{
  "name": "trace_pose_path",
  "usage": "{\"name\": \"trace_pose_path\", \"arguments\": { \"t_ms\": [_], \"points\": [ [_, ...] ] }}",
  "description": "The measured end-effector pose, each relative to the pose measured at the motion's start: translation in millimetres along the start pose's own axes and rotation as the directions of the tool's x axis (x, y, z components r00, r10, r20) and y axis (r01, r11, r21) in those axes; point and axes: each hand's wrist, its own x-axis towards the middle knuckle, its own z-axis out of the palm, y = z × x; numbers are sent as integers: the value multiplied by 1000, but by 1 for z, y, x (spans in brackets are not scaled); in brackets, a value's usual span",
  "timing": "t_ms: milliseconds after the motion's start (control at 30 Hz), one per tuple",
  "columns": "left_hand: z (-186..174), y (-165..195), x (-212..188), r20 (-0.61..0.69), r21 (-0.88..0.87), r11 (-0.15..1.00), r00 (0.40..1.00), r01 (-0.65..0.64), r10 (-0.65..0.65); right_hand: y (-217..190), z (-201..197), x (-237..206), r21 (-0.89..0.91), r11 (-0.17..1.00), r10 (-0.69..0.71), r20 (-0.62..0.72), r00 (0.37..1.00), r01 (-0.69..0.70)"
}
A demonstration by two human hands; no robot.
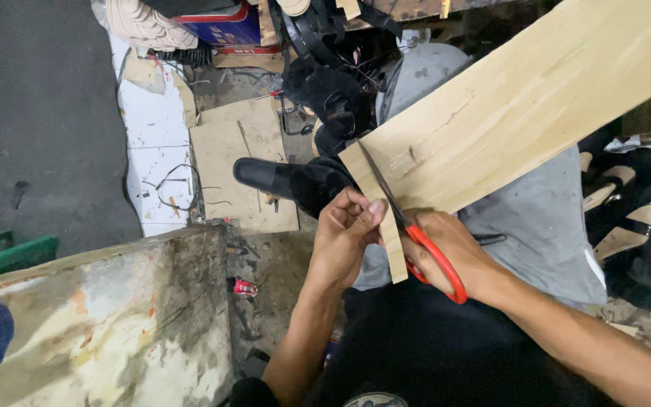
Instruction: The person sits in a workshop and cuts a long thin board into narrow strips using red-handled scissors, trimming along the edge of the sheet. They set cut strips aside on the cluttered workbench and continue cutting additional strips from the remaining board.
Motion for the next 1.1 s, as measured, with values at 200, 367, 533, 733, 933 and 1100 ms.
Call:
{"name": "trace_pose_path", "arguments": {
  "t_ms": [200,367,533,733,933,1100],
  "points": [
    [6,13,-7,17,-32,999,999,-34,35,0,13,8,80,996,-41,-76,996,47],
    [4,24,-5,-87,10,995,992,-95,96,3,5,10,140,988,-44,-120,992,61],
    [-13,44,43,-205,370,893,914,-257,349,-7,-9,-6,287,941,217,-117,969,-177],
    [6,143,177,140,8,914,905,-407,402,-14,-21,-15,257,962,149,-198,969,-96],
    [2,114,185,26,631,552,726,-545,687,-2,-25,-25,267,961,148,-261,954,-76],
    [-13,-1,70,-202,599,774,896,-207,396,19,-31,-27,351,899,358,-244,901,-262]
  ]
}}
